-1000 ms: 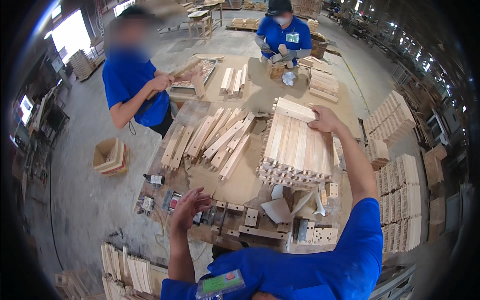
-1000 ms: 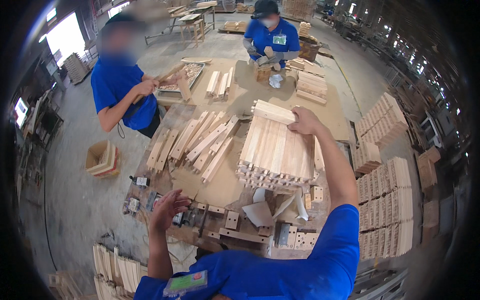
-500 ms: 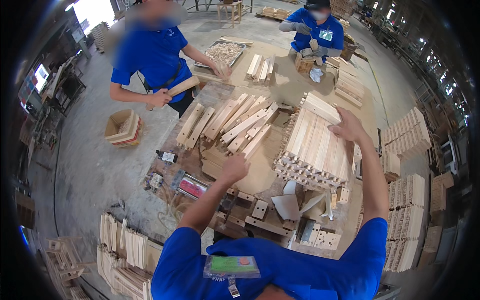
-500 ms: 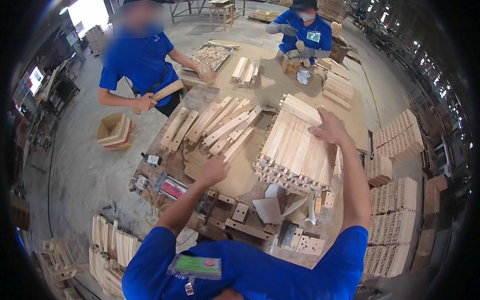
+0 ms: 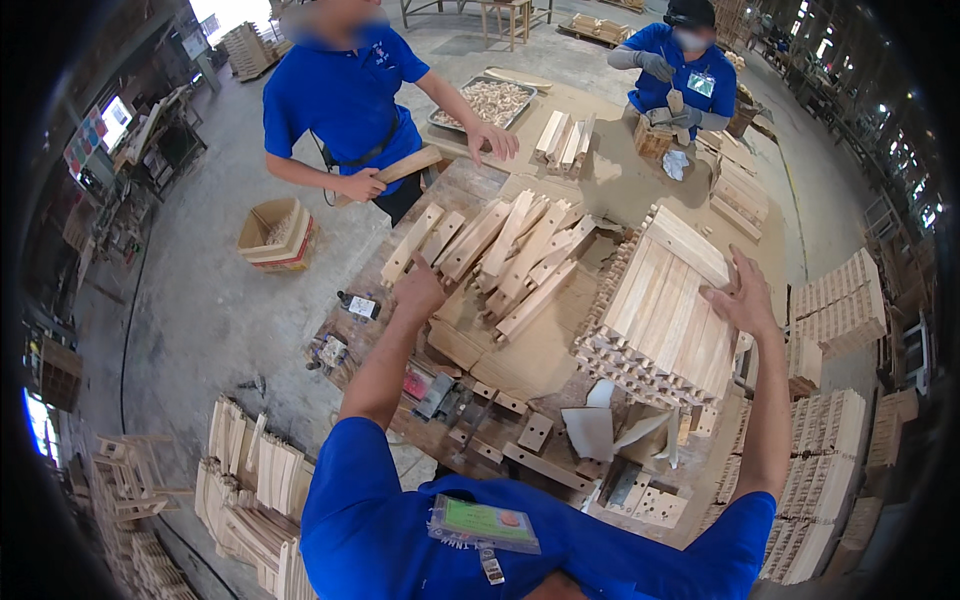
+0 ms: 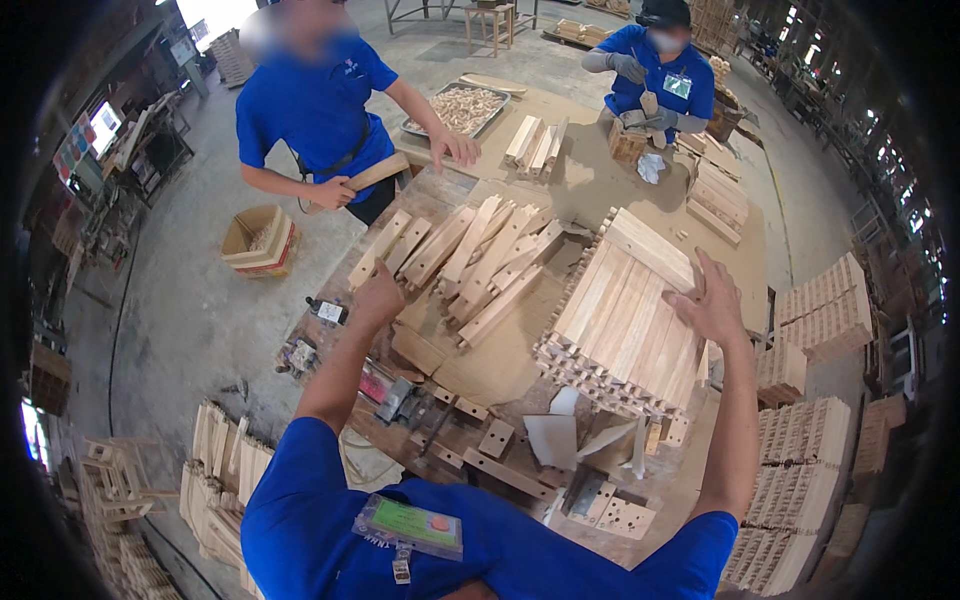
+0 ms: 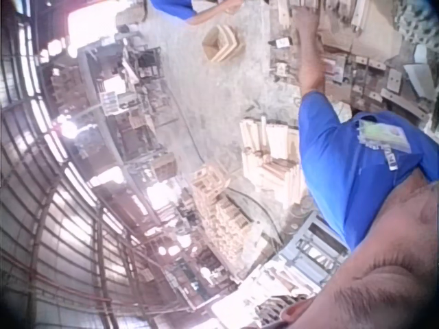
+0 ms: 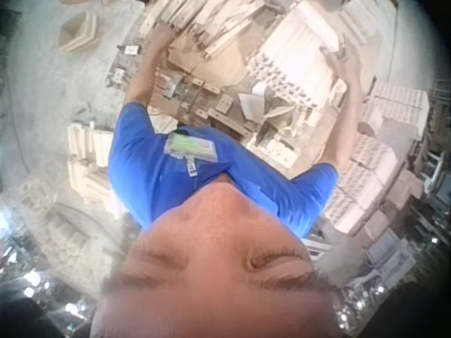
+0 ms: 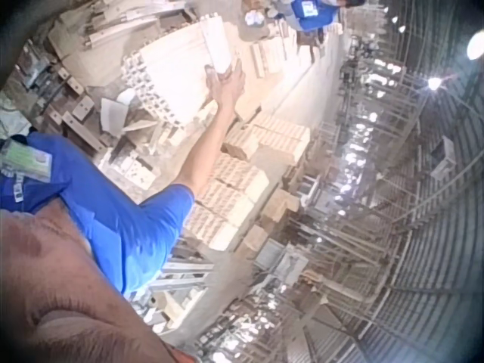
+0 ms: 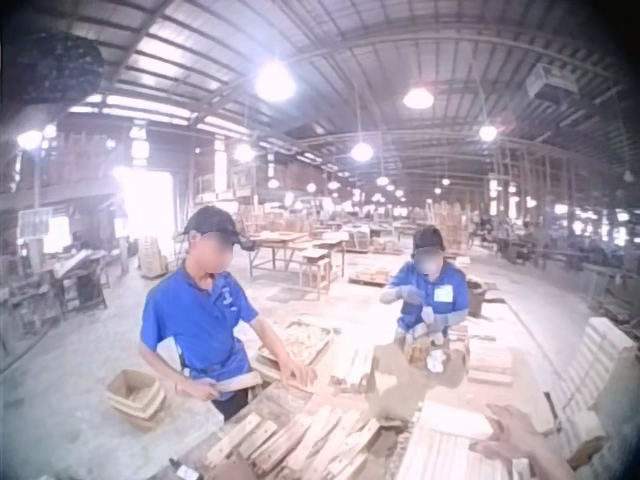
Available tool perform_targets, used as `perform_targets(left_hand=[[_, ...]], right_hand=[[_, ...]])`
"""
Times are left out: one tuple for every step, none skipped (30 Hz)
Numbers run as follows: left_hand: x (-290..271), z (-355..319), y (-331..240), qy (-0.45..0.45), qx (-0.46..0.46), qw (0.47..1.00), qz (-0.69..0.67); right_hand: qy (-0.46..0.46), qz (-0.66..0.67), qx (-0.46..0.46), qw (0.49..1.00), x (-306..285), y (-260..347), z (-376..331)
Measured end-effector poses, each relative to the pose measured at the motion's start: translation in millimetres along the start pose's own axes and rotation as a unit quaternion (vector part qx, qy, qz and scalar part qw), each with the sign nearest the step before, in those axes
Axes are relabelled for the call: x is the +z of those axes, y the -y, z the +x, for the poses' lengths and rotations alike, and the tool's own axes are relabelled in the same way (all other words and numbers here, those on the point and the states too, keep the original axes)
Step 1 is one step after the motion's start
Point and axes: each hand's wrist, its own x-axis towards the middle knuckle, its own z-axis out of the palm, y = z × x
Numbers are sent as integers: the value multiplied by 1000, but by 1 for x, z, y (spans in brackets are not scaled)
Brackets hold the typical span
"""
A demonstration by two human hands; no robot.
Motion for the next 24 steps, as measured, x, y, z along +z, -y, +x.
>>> perform_targets(left_hand=[[-4,7,2,7,8,1000,2],[-7,13,1,5,12,1000,1],[-7,16,-1,-18,31,999,10],[-4,19,-5,-41,50,998,19],[-2,22,-8,-65,69,995,27],[1,26,-16,-78,83,993,-7],[6,28,-29,-88,96,991,-42],[10,30,-43,-99,108,986,-77],[12,33,-57,-70,111,986,-102],[11,37,-68,-45,108,985,-127],[12,40,-83,-17,110,982,-152],[16,38,-98,-22,95,985,-143],[22,37,-118,-25,87,987,-136],[26,35,-132,-30,76,988,-128],[29,35,-144,-48,80,987,-128],[32,35,-147,-68,76,987,-124],[34,37,-149,-88,72,986,-121],[34,41,-148,-83,63,987,-125],[34,45,-148,-74,58,987,-128],[34,47,-146,-65,52,988,-132],[35,47,-141,-79,62,985,-141],[36,46,-141,-88,77,982,-149],[39,44,-142,-99,90,978,-158],[47,33,-142,-174,140,959,-177]], right_hand=[[6,-14,-4,1000,1,-2,0],[12,-27,-7,1000,3,-3,0],[18,-40,-9,999,4,-5,0],[11,-42,-12,999,5,-5,0],[4,-43,-15,999,6,-5,0],[-4,-44,-17,999,6,-5,-1],[-3,-46,-14,999,7,-4,-1],[-3,-48,-11,999,6,-3,-2],[-3,-50,-8,999,4,-1,-3],[-7,-50,-12,999,4,4,-3],[-11,-52,-12,999,2,6,-5],[-15,-54,-12,998,1,9,-7],[-27,-58,-12,998,-2,6,-12],[-39,-59,-15,997,-3,4,-17],[-52,-61,-17,997,-5,1,-22],[-65,-51,-21,996,-6,3,-26],[-78,-41,-25,996,-7,6,-31],[-91,-31,-30,995,-10,8,-36],[-109,-17,-37,993,-11,6,-45],[-127,-2,-45,991,-13,5,-53],[-145,13,-55,988,-15,4,-62],[-154,22,-35,987,-17,1,-74],[-163,32,-17,986,-20,-1,-86],[-172,43,0,984,-23,-3,-97]])
